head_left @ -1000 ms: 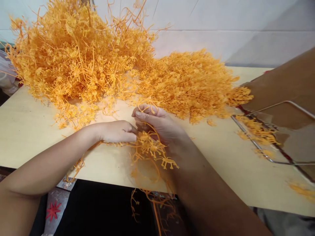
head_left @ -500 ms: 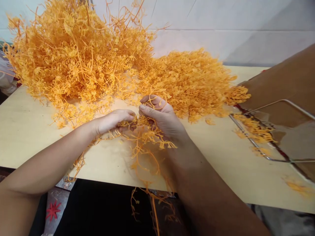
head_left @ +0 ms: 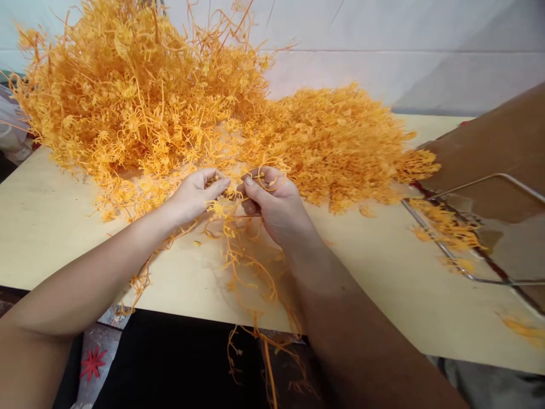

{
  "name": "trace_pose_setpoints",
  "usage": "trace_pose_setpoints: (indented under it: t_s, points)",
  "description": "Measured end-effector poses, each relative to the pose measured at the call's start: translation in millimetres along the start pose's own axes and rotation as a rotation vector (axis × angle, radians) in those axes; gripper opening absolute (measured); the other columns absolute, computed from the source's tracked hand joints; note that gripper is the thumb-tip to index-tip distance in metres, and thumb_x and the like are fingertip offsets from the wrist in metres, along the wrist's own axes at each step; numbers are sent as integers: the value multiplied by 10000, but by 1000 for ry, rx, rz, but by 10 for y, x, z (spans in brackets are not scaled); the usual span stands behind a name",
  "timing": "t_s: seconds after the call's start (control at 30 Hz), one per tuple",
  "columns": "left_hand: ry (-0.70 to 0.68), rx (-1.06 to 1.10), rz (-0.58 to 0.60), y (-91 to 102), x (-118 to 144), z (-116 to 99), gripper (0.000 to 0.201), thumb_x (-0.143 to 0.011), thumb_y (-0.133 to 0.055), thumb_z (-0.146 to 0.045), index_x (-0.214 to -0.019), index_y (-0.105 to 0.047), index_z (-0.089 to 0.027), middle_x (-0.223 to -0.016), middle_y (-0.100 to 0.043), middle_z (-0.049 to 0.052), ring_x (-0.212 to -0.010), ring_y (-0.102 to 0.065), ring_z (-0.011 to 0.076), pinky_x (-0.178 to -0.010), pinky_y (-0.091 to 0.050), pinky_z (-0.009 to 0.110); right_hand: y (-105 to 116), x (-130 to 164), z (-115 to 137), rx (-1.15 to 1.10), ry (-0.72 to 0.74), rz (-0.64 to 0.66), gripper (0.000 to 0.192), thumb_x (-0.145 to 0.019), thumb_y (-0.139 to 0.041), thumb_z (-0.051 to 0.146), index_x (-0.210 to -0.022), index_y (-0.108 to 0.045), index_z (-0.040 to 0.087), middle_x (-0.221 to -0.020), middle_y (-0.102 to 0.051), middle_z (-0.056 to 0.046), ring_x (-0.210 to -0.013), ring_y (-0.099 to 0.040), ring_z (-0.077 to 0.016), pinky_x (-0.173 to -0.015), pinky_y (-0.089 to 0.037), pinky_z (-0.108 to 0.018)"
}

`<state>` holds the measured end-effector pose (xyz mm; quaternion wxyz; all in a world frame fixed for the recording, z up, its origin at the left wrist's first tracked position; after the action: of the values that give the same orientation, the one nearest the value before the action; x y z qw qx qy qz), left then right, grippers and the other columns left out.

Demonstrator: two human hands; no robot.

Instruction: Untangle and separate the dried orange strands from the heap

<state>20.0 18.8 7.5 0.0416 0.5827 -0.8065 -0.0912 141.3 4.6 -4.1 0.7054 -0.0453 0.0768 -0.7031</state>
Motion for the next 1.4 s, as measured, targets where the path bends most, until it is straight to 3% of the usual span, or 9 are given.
trace_pose_setpoints:
  t_s: [0.2, 0.33, 0.5, 0.7, 0.83, 0.93, 1.1, 1.3, 1.4]
  points:
    - [-144, -129, -87, 1, 30, -24, 130, -804, -489, -186, -687, -440, -157, -553, -389, -61, -504, -348, 48, -513, -292, 199, -67, 69, -22, 58, -57, 101, 383, -604, -738, 381, -752, -432, 203, -517, -402, 89, -420, -370, -38, -391, -258, -194]
    - [-233, -219, -109, -2, 42, -74, 134, -788, -494, -143, -668, -435, -153, -622, -435, -41, -611, -394, 64, -602, -331, 210, -167, 126, -44, 31, -117, 254, 377, -571, -766, 324, -763, -470, 191, -606, -467, 69, -520, -439, -46, -456, -323, -200]
    - [-115, -105, -107, 45, 1, -59, 152, -831, -444, -147, -685, -403, -159, -576, -370, -59, -525, -339, 45, -539, -300, 194, -156, 139, -26, 26, -148, 242, 338, -619, -724, 359, -706, -450, 181, -541, -430, 88, -439, -355, -17, -404, -268, -182]
    - [88, 70, 18, 1, 36, -26, 147, -892, -352, -217, -798, -451, -162, -491, -279, -85, -413, -256, 38, -426, -209, 175, -101, 109, -11, -24, -84, 198, 389, -575, -749, 409, -747, -479, 188, -553, -488, 74, -453, -405, -31, -426, -289, -187]
    - [22, 95, 72, -21, 73, -68, 221, -851, -455, -360, -756, -434, -162, -531, -348, -78, -434, -294, 22, -438, -252, 163, -92, 93, -31, -74, -62, 187, 369, -586, -734, 446, -723, -501, 194, -567, -461, 66, -471, -388, -39, -440, -293, -197]
    - [-49, 42, 78, -12, 69, -88, 217, -756, -607, -305, -801, -460, -152, -637, -472, -58, -536, -409, 25, -536, -344, 163, -94, 86, -47, -90, -44, 178, 343, -606, -723, 439, -700, -499, 197, -569, -439, 61, -478, -386, -46, -447, -311, -203]
    - [-116, -27, 81, 23, 33, -68, 177, -732, -626, -223, -810, -493, -137, -724, -523, -42, -655, -471, 48, -651, -387, 188, -65, 74, -32, -129, -62, 156, 287, -662, -691, 406, -716, -496, 202, -575, -441, 55, -476, -412, -55, -452, -330, -215]
    - [-39, 39, 213, -13, 24, -13, 195, -842, -482, -290, -720, -470, -138, -533, -397, -71, -464, -363, 18, -463, -317, 153, -27, 44, -7, -195, -89, 154, 276, -677, -681, 389, -717, -477, 207, -552, -408, 74, -444, -405, -40, -442, -340, -209]
    - [22, 110, 209, -20, 18, 8, 207, -835, -491, -308, -732, -455, -133, -625, -492, -37, -546, -491, 30, -470, -380, 137, -69, 66, -3, -163, -109, 192, 334, -655, -683, 450, -710, -459, 208, -529, -416, 77, -426, -399, -45, -420, -322, -209]
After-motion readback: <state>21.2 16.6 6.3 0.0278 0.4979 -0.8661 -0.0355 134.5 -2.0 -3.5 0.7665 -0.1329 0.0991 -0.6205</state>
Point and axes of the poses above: each hand's wrist, its own x-axis away from the middle knuckle, its own y-axis out of the back of the hand, z = x × y, the point moved 5 cm from there along -x, towards the middle knuckle
